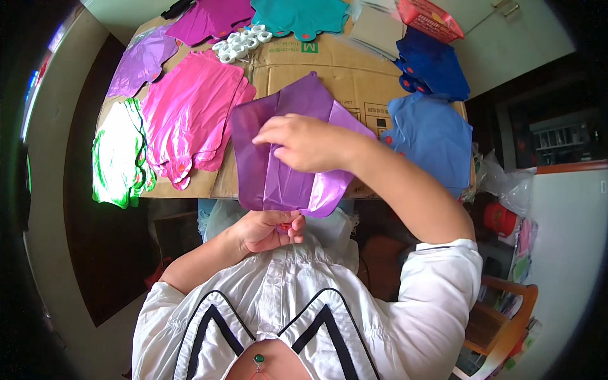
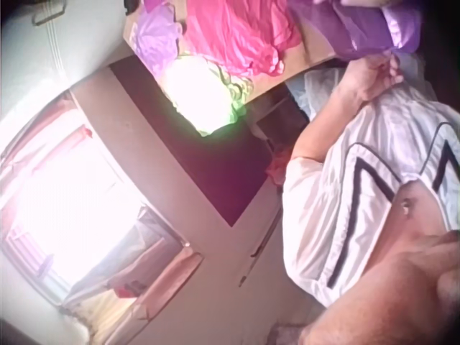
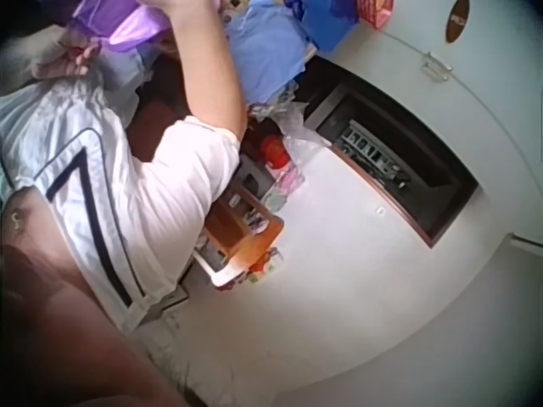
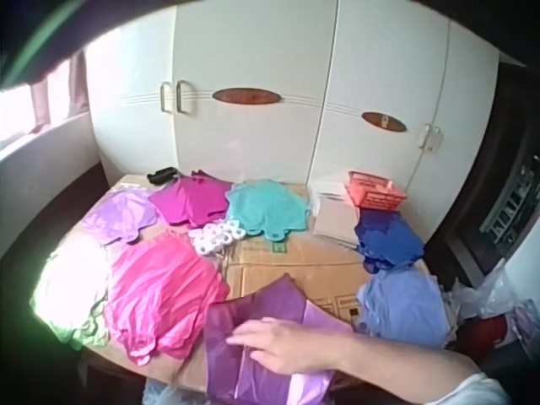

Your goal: Folding colorful plastic bags and inserting them into cardboard packaging sleeves.

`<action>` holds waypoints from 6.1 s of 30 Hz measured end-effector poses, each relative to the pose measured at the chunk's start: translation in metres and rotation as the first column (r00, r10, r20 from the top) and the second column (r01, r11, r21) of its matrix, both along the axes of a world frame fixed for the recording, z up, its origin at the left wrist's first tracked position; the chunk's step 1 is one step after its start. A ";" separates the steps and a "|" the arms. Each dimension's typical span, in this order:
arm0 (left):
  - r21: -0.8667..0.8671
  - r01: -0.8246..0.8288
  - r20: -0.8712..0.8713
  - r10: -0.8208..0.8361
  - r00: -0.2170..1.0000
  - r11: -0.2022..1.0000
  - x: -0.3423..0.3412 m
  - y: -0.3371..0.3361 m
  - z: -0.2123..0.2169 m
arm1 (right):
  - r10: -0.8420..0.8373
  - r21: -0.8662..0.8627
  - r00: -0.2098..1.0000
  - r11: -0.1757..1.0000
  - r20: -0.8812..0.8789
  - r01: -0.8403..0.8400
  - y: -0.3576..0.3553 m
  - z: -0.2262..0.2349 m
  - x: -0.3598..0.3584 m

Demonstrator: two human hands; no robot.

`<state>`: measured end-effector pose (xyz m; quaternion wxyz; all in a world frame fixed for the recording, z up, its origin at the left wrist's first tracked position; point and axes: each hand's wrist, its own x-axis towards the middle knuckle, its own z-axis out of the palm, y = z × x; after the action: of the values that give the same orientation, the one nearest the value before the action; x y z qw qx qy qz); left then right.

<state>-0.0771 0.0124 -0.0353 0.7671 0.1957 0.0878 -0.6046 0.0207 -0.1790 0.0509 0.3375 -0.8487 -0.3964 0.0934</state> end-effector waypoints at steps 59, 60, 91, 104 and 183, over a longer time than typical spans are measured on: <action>-0.123 0.027 -0.087 -0.038 0.995 0.992 -0.008 0.009 0.015 | -0.554 -0.252 0.351 0.739 -0.755 0.625 -0.064 0.020 0.055; -0.084 0.032 -0.061 -0.038 0.997 0.996 -0.007 0.010 0.011 | -0.509 -0.224 0.361 0.769 -0.781 0.599 -0.063 0.017 0.057; 0.086 -0.046 -0.001 0.047 0.999 0.995 -0.007 -0.008 0.007 | -0.809 -0.538 0.587 0.481 0.032 0.692 -0.009 0.000 0.100; 0.121 -0.045 -0.074 0.054 0.996 0.992 -0.005 -0.016 0.008 | -0.660 -0.281 0.698 0.751 -0.279 0.597 -0.023 -0.005 0.107; -0.017 -0.077 -0.084 0.075 0.994 0.997 -0.001 -0.015 0.003 | 0.267 -0.270 0.620 0.958 0.738 -0.092 -0.047 -0.018 0.019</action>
<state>-0.0779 -0.0023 -0.0320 0.7871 0.1589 0.1209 -0.5836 0.0398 -0.2263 0.0326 0.0365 -0.7934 -0.5732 -0.2016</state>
